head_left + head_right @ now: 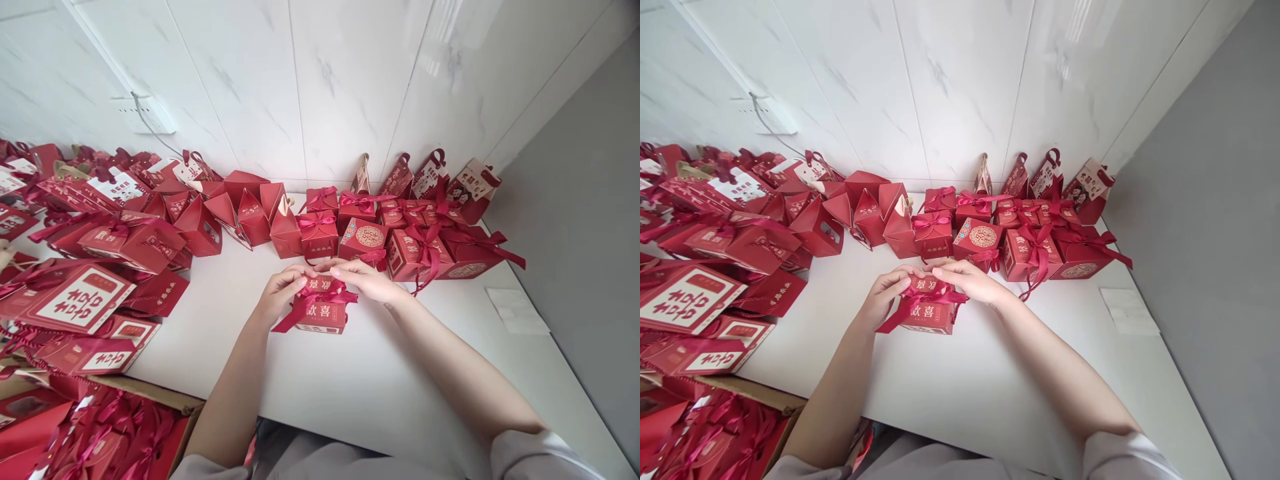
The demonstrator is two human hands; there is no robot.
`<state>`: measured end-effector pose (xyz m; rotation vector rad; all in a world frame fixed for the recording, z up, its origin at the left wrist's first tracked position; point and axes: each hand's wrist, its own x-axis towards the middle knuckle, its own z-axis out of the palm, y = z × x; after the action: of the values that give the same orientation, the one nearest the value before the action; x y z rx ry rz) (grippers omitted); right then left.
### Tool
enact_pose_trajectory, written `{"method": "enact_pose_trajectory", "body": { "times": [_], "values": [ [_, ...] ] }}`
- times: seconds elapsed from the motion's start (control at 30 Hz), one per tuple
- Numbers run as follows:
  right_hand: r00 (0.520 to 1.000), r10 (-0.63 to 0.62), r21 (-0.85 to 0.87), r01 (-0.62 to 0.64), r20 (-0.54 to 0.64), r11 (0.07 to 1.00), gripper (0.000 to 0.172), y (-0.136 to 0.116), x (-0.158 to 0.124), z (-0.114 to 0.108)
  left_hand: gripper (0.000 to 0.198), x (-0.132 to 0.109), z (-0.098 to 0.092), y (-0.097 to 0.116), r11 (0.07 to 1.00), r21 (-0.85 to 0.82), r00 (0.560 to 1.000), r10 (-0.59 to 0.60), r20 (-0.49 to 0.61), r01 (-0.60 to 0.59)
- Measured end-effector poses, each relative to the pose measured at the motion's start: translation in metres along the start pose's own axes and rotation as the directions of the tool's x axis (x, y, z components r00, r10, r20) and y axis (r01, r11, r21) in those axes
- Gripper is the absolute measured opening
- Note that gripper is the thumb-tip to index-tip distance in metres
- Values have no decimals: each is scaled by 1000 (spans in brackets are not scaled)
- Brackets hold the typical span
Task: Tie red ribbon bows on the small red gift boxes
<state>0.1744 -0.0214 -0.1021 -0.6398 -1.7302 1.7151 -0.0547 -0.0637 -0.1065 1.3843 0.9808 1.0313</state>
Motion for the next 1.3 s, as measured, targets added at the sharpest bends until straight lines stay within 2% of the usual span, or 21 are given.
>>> {"method": "enact_pose_trajectory", "body": {
  "times": [0.1, 0.4, 0.57, 0.63, 0.7, 0.77, 0.8, 0.87, 0.93, 0.97, 1.03, 1.07, 1.13, 1.2, 1.23, 1.3],
  "values": [
    [1000, 8, 0, -8, 4, 1000, 39, 1, 0, 0, 29, 2, 4, -4, 1000, 4, 999, -17, -46, 17],
    [1000, 25, -56, -26, -13, 998, 48, 1, 0, 2, 39, 5, 8, -7, 999, 39, 998, -32, -57, 34],
    [999, -4, -75, 1, -34, 997, 47, 2, 2, 2, 37, 2, 10, -2, 979, 204, 1000, 0, -5, 1],
    [997, -28, -113, 19, -75, 993, 43, 1, 2, 3, 31, 0, 9, 1, 968, 250, 999, -17, 38, 7],
    [975, -115, -218, 72, -191, 973, 32, -5, 0, 7, 27, -2, 7, 4, 968, 248, 997, -48, 61, 32],
    [911, -286, -404, 152, -296, 902, 20, -15, -6, 15, 28, -3, 4, 5, 976, 210, 996, -69, 47, 58],
    [882, -376, -509, 193, -285, 839, 16, -22, -9, 20, 28, -3, 3, 5, 982, 180, 997, -70, 42, 62],
    [881, -458, -660, 273, -122, 700, 12, -35, -17, 31, 30, -2, 2, 4, 991, 127, 998, -51, 33, 46],
    [907, -406, -775, 335, 111, 536, 10, -44, -23, 42, 32, -1, 3, 1, 994, 103, 1000, -27, 0, 27],
    [912, -367, -827, 343, 181, 445, 13, -46, -25, 47, 31, 0, 5, -1, 995, 98, 999, -17, -42, 22],
    [923, -304, -895, 328, 235, 303, 16, -45, -27, 56, 27, 1, 9, -5, 996, 91, 980, 8, -197, 10],
    [928, -287, -912, 313, 235, 265, 16, -43, -27, 59, 26, 2, 11, -8, 996, 91, 955, 29, -294, -2],
    [938, -260, -924, 294, 229, 245, 17, -37, -26, 64, 27, 2, 13, -11, 992, 120, 881, 80, -466, -27],
    [949, -233, -922, 274, 213, 273, 14, -34, -25, 65, 28, 1, 13, -12, 985, 166, 838, 119, -533, -35],
    [956, -220, -918, 255, 193, 303, 11, -35, -25, 63, 29, 1, 12, -11, 984, 174, 844, 121, -522, -33],
    [975, -189, -895, 182, 112, 407, 12, -39, -26, 58, 28, 0, 10, -8, 989, 144, 894, 85, -440, -23]
  ]
}}
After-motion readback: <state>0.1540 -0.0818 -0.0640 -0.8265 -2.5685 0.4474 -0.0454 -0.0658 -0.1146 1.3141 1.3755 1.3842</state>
